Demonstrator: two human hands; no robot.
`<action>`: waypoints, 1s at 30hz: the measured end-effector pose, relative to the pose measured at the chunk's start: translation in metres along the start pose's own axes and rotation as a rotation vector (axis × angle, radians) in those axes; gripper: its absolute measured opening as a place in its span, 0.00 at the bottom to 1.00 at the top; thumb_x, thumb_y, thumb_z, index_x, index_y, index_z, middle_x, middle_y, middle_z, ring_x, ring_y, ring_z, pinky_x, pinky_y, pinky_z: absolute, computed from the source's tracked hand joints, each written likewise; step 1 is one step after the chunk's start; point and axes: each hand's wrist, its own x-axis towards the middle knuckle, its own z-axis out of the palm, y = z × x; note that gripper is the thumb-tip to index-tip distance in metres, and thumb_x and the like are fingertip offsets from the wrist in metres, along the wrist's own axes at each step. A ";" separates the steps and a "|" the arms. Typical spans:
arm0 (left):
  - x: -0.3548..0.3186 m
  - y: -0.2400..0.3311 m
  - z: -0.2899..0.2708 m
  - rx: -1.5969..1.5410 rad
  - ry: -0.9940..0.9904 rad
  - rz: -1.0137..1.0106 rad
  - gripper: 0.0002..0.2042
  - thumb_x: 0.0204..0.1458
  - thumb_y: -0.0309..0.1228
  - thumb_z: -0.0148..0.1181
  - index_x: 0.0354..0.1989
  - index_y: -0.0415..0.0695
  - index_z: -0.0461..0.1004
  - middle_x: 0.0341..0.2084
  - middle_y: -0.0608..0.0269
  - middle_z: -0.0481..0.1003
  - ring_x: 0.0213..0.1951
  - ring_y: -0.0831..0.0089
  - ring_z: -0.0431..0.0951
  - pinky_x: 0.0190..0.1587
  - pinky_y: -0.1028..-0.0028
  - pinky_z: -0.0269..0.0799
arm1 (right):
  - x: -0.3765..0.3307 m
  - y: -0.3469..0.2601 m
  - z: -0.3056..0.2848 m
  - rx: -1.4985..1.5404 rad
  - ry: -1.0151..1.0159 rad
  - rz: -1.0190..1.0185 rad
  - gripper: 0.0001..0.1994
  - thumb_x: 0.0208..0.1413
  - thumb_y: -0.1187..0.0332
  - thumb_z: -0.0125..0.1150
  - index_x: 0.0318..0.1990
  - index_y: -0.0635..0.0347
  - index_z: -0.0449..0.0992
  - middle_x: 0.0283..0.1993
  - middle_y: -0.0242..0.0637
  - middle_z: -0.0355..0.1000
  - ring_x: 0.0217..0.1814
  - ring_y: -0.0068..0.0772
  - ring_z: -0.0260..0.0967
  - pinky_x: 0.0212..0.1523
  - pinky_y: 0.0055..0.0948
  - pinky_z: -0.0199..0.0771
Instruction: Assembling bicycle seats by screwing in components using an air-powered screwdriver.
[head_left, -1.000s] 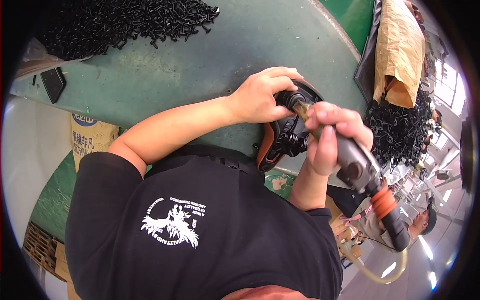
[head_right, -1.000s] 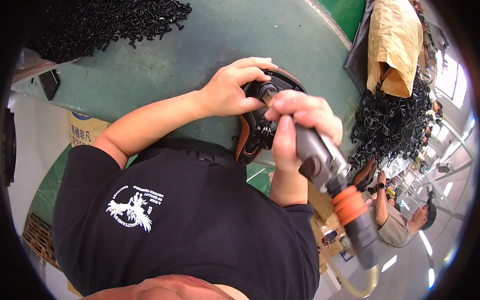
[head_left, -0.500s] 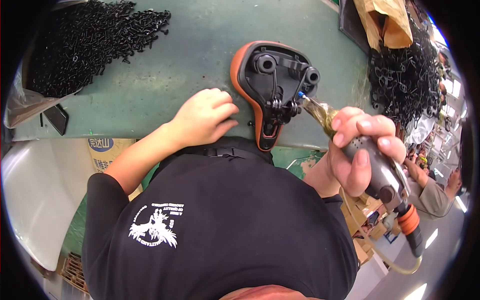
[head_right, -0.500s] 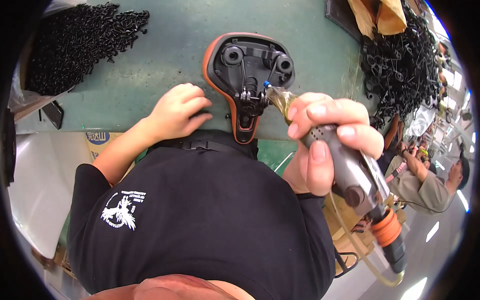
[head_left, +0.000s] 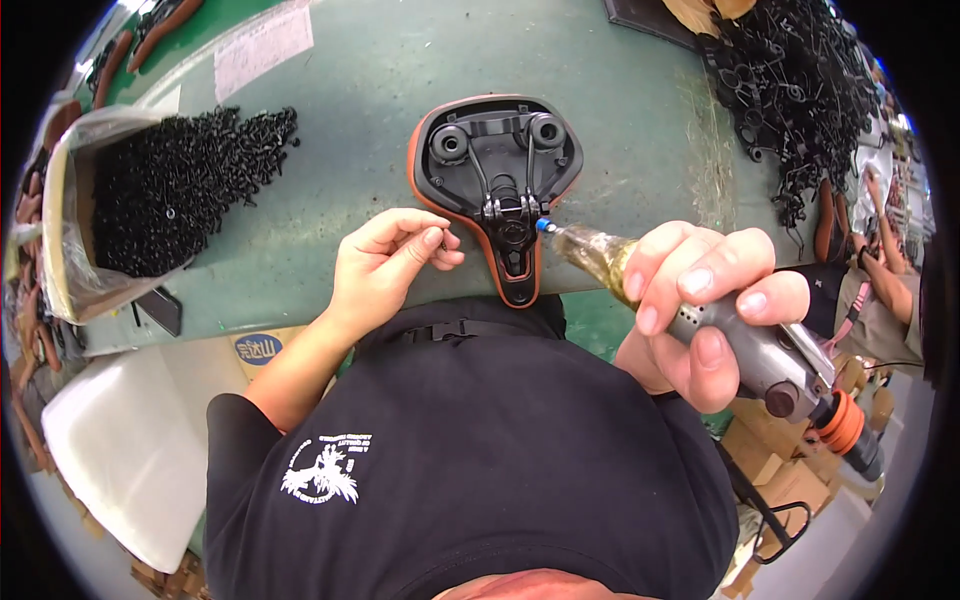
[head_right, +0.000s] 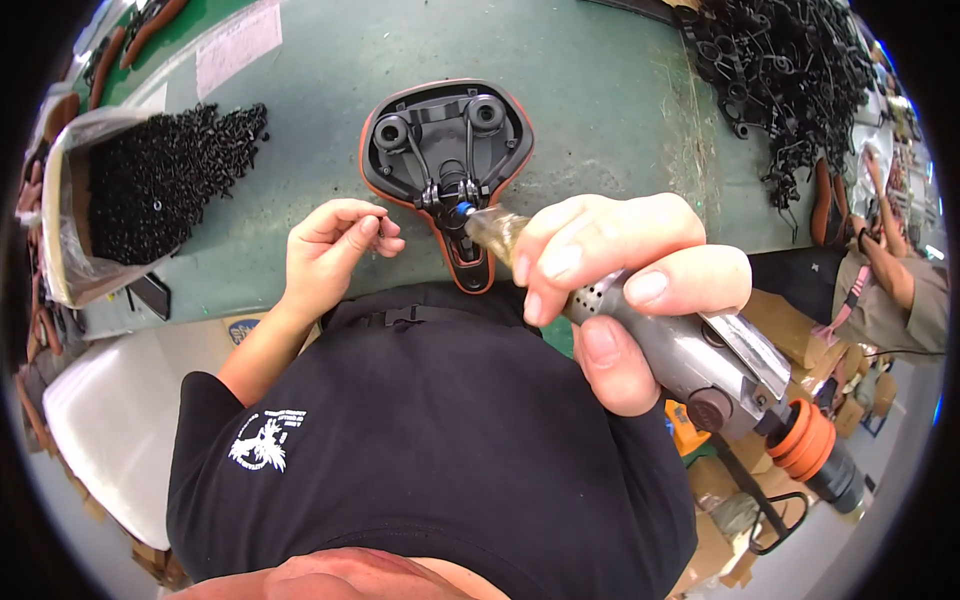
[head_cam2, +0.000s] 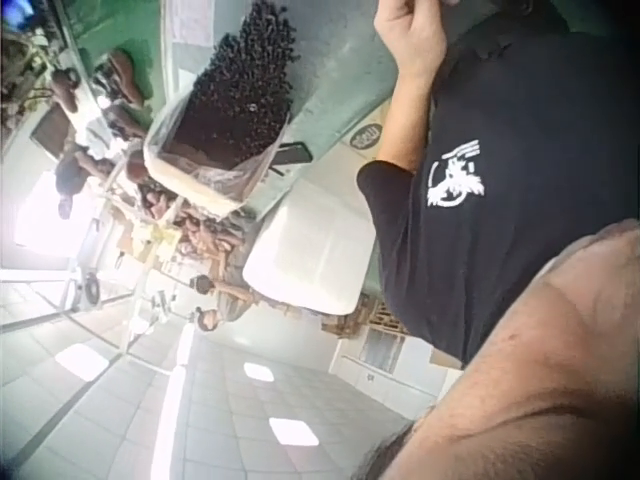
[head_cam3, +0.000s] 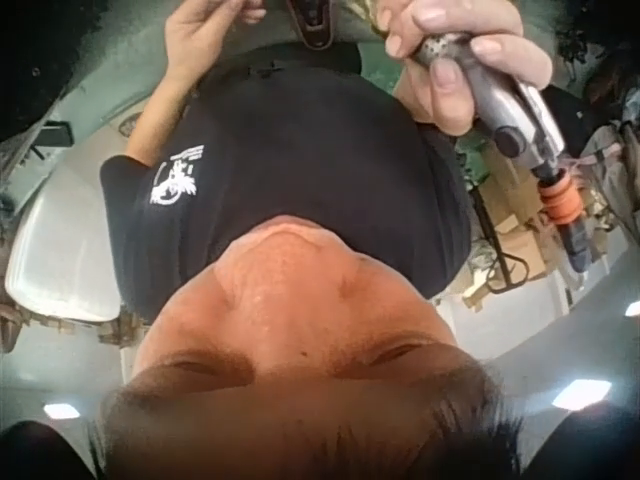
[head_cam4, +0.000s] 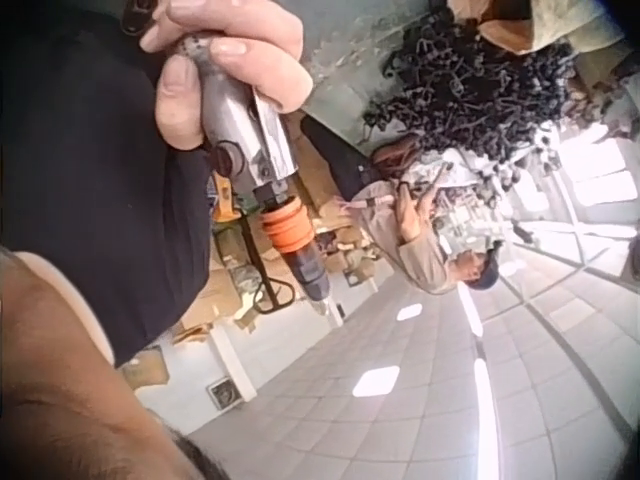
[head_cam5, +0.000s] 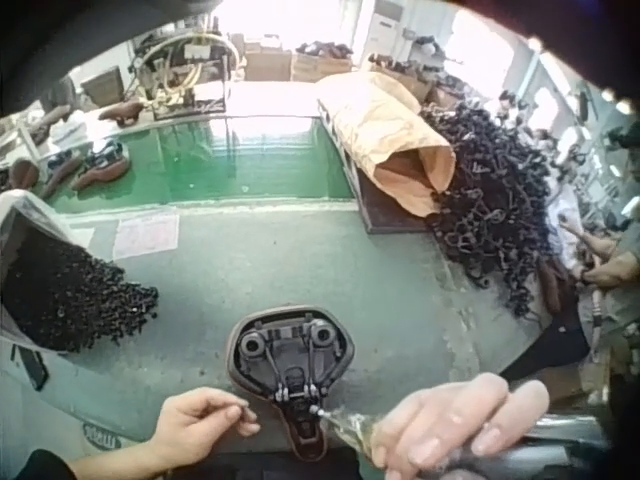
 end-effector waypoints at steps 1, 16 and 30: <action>0.005 0.011 0.007 -0.074 -0.014 -0.032 0.08 0.71 0.21 0.59 0.54 0.34 0.79 0.44 0.52 0.85 0.44 0.66 0.88 0.49 0.67 0.86 | 0.000 0.000 0.001 0.048 0.007 -0.010 0.19 0.63 0.81 0.58 0.59 0.57 0.65 0.52 0.56 0.74 0.35 0.37 0.78 0.42 0.47 0.83; 0.062 0.026 0.045 -0.229 -0.405 -0.005 0.13 0.60 0.14 0.68 0.52 0.34 0.85 0.46 0.53 0.83 0.46 0.69 0.85 0.48 0.72 0.85 | 0.000 0.000 -0.009 0.081 0.070 -0.074 0.17 0.63 0.77 0.59 0.57 0.56 0.65 0.53 0.45 0.72 0.31 0.30 0.79 0.38 0.36 0.84; 0.224 0.081 0.032 1.277 -0.933 0.462 0.37 0.40 0.33 0.81 0.63 0.43 0.74 0.67 0.50 0.71 0.67 0.46 0.73 0.70 0.55 0.70 | 0.002 0.005 -0.023 -0.238 0.127 -0.112 0.19 0.62 0.77 0.54 0.61 0.60 0.65 0.52 0.52 0.71 0.33 0.33 0.74 0.43 0.43 0.80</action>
